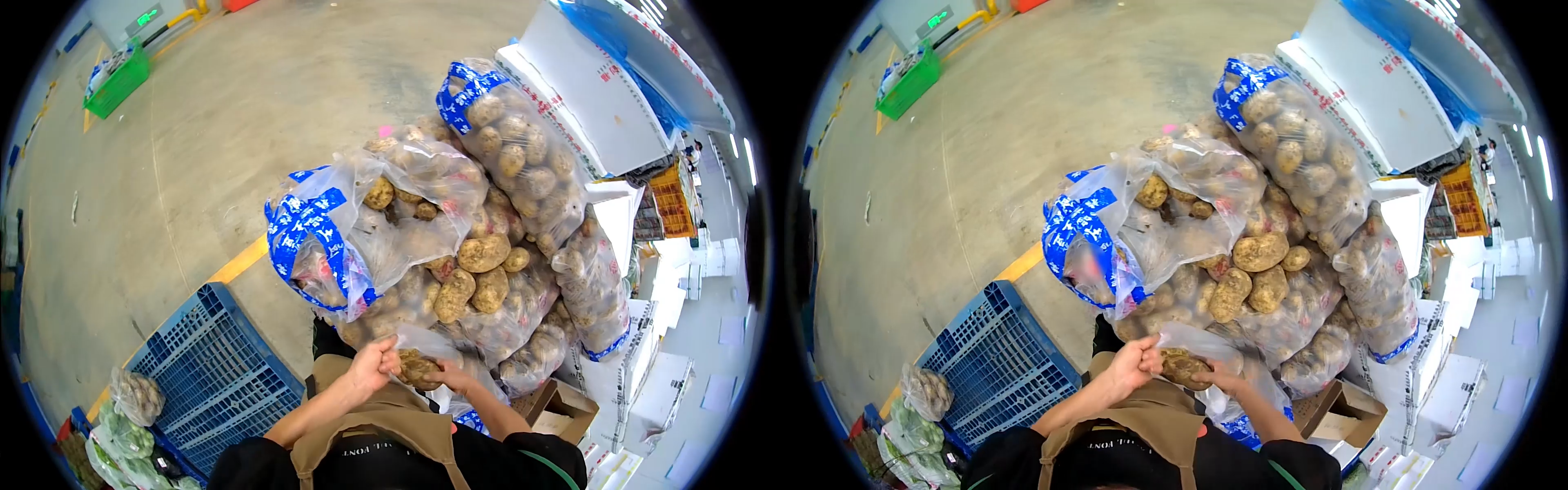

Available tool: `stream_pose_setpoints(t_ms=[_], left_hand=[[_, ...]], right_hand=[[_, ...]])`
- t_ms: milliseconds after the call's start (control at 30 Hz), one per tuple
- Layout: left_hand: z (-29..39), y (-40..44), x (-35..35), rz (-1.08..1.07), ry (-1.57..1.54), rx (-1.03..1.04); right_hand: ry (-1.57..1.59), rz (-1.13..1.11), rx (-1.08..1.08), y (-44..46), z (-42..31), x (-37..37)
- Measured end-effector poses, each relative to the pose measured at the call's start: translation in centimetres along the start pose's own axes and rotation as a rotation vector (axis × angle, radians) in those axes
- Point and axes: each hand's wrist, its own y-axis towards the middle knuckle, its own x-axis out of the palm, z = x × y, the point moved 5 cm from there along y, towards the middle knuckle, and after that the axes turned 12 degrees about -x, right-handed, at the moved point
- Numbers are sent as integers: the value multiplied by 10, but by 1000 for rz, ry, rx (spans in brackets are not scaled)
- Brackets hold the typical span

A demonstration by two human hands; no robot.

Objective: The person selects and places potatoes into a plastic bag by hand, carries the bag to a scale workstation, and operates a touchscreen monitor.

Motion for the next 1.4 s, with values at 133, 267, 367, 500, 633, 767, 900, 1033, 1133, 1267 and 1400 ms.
stream_pose_setpoints(t_ms=[133, 267, 367, 500, 633, 767, 900, 1033, 1133, 1267, 1400], left_hand=[[-5, -44, 39, -62, 220, -8], [17, -44, 62, -117, 304, -24], [57, -25, 58, -149, 239, 53], [63, -18, 54, -71, 261, 21], [70, -22, 30, -22, 142, 71], [71, -19, 8, 19, 38, 69], [72, -5, 10, -40, 24, 32], [70, 5, 22, -38, 97, 16], [69, 7, 22, -24, 126, 30], [69, 4, 19, -8, 112, 40], [66, 4, 7, 2, 48, 49]], right_hand=[[-1099, 290, -307, -25, 30, -20], [-1100, -308, -26, -8, -59, -29], [-643, -78, -266, 34, -171, -36], [-867, 268, -627, 163, -239, -80], [-1752, 568, -526, 273, -244, -152], [-1875, 508, -564, 279, -228, -165], [-1708, 428, -687, 271, -223, -158], [-1694, 347, -722, 285, -234, -154], [-1721, 239, -550, 312, -225, -153], [-1482, 152, -594, 326, -223, -166], [-1361, 298, -745, 261, -280, -129]])
